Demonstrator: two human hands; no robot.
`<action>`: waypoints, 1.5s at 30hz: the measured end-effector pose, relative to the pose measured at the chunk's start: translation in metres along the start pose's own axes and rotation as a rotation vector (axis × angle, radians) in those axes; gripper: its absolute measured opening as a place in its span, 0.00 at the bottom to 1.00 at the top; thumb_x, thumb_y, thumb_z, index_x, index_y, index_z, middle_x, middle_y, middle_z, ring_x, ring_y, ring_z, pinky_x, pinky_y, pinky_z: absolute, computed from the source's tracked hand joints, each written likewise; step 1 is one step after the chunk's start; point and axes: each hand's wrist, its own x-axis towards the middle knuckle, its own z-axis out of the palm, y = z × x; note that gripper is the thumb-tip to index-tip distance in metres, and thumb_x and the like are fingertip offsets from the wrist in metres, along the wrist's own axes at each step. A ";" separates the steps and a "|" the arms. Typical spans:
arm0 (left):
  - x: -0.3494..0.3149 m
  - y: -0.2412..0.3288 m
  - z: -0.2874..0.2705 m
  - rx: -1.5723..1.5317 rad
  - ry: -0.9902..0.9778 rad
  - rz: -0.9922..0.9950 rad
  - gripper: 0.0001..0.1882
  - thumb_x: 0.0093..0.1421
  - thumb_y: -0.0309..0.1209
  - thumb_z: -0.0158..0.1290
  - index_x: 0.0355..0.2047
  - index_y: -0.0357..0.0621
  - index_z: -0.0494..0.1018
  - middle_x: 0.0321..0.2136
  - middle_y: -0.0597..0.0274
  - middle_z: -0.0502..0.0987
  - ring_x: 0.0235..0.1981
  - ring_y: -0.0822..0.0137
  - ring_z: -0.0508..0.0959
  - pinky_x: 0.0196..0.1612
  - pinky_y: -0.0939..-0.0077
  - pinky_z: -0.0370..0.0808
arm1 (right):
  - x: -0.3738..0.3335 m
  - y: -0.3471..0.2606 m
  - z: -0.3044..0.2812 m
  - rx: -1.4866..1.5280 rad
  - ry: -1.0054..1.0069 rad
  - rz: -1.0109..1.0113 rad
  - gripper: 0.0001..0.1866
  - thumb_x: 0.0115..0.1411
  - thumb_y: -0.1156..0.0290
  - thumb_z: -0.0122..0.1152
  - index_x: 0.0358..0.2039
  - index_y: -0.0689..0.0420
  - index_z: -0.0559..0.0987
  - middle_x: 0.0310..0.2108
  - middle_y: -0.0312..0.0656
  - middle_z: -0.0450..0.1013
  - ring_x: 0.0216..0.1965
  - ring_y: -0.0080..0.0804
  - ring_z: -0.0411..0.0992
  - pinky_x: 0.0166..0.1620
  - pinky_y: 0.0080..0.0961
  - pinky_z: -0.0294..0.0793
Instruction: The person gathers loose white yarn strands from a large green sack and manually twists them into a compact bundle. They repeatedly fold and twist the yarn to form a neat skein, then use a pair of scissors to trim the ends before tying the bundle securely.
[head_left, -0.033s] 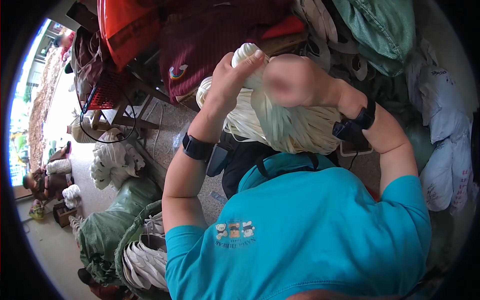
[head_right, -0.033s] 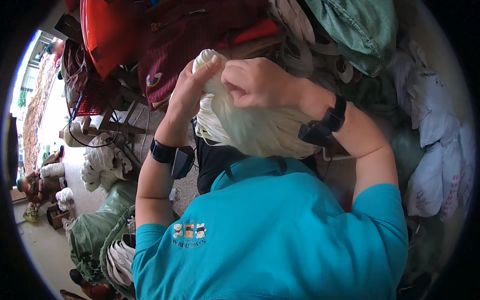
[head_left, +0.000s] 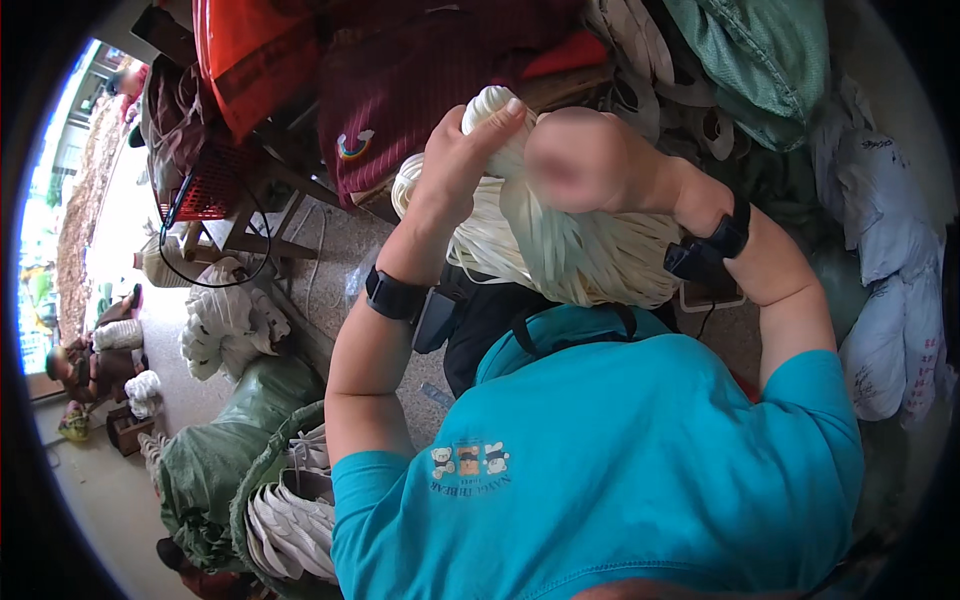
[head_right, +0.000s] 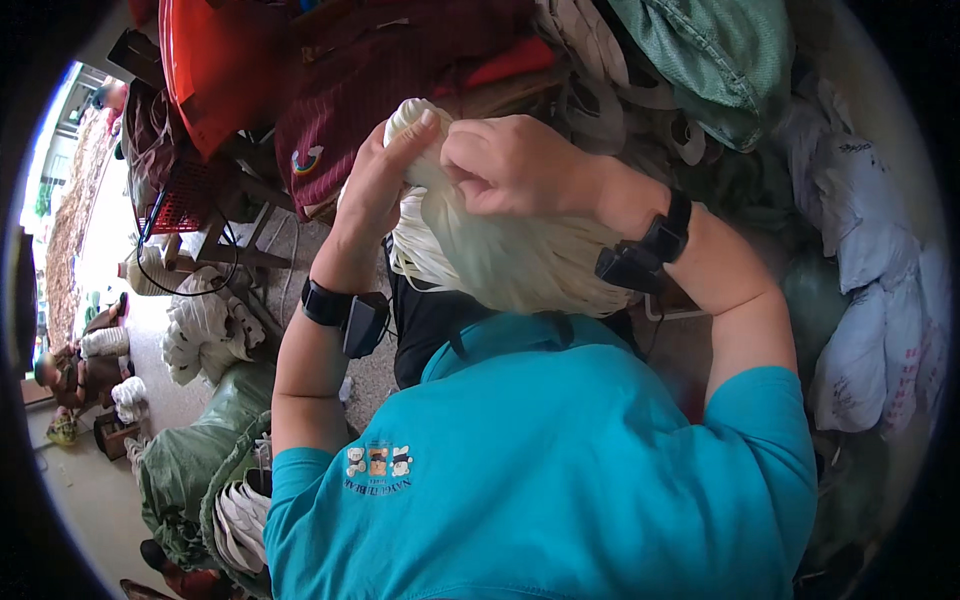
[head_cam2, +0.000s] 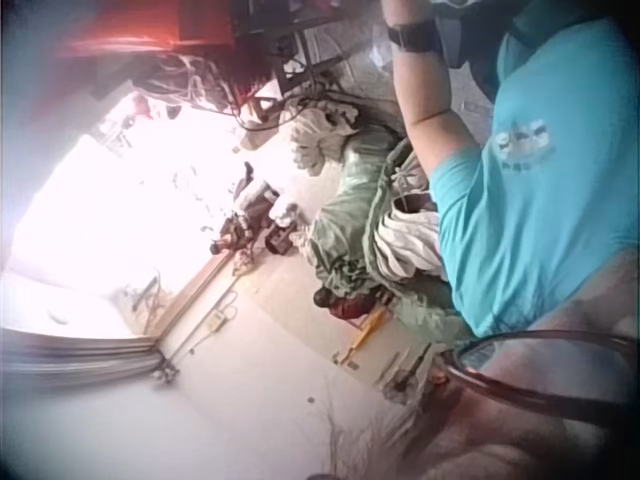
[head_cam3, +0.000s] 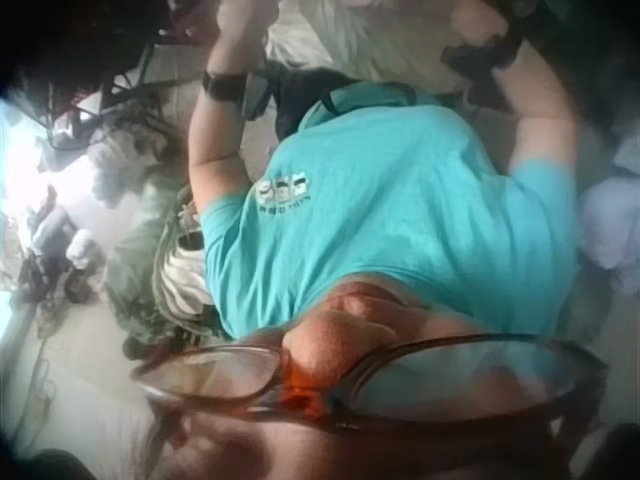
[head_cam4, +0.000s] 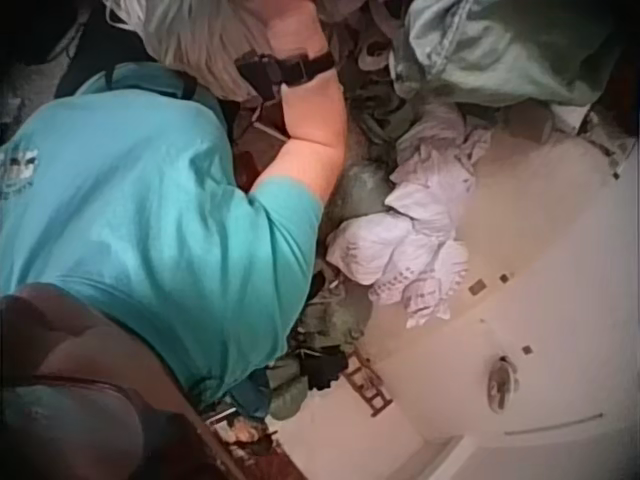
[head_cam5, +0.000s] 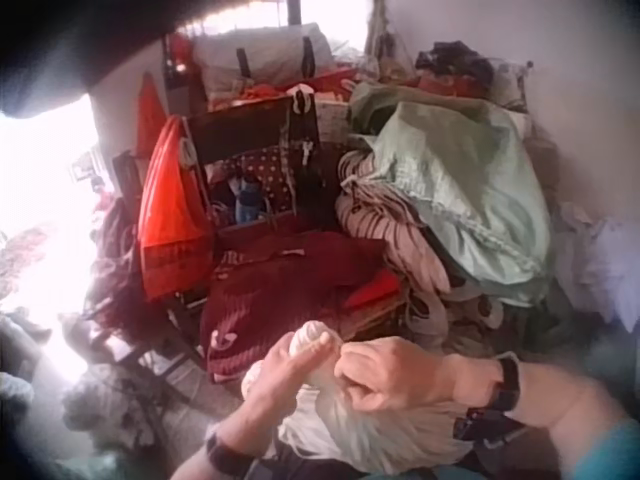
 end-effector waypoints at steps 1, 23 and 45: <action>0.002 -0.002 -0.001 -0.008 0.015 0.001 0.27 0.54 0.48 0.66 0.38 0.36 0.73 0.32 0.61 0.77 0.33 0.73 0.76 0.36 0.77 0.74 | 0.000 -0.001 0.000 -0.012 -0.001 -0.002 0.09 0.48 0.83 0.60 0.29 0.59 0.70 0.24 0.39 0.65 0.24 0.35 0.68 0.27 0.28 0.69; 0.004 -0.008 0.004 0.215 0.230 0.079 0.29 0.52 0.53 0.67 0.33 0.38 0.70 0.29 0.61 0.75 0.28 0.74 0.75 0.29 0.78 0.73 | 0.011 -0.012 0.012 -0.243 -0.092 0.194 0.06 0.53 0.76 0.60 0.31 0.57 0.72 0.24 0.44 0.75 0.27 0.45 0.76 0.29 0.37 0.75; 0.009 -0.014 -0.003 0.080 0.171 0.106 0.27 0.54 0.49 0.67 0.35 0.37 0.71 0.30 0.63 0.77 0.31 0.75 0.75 0.33 0.79 0.73 | 0.017 -0.019 -0.007 0.089 -0.115 0.358 0.10 0.53 0.76 0.65 0.35 0.60 0.73 0.35 0.38 0.68 0.32 0.30 0.69 0.35 0.26 0.71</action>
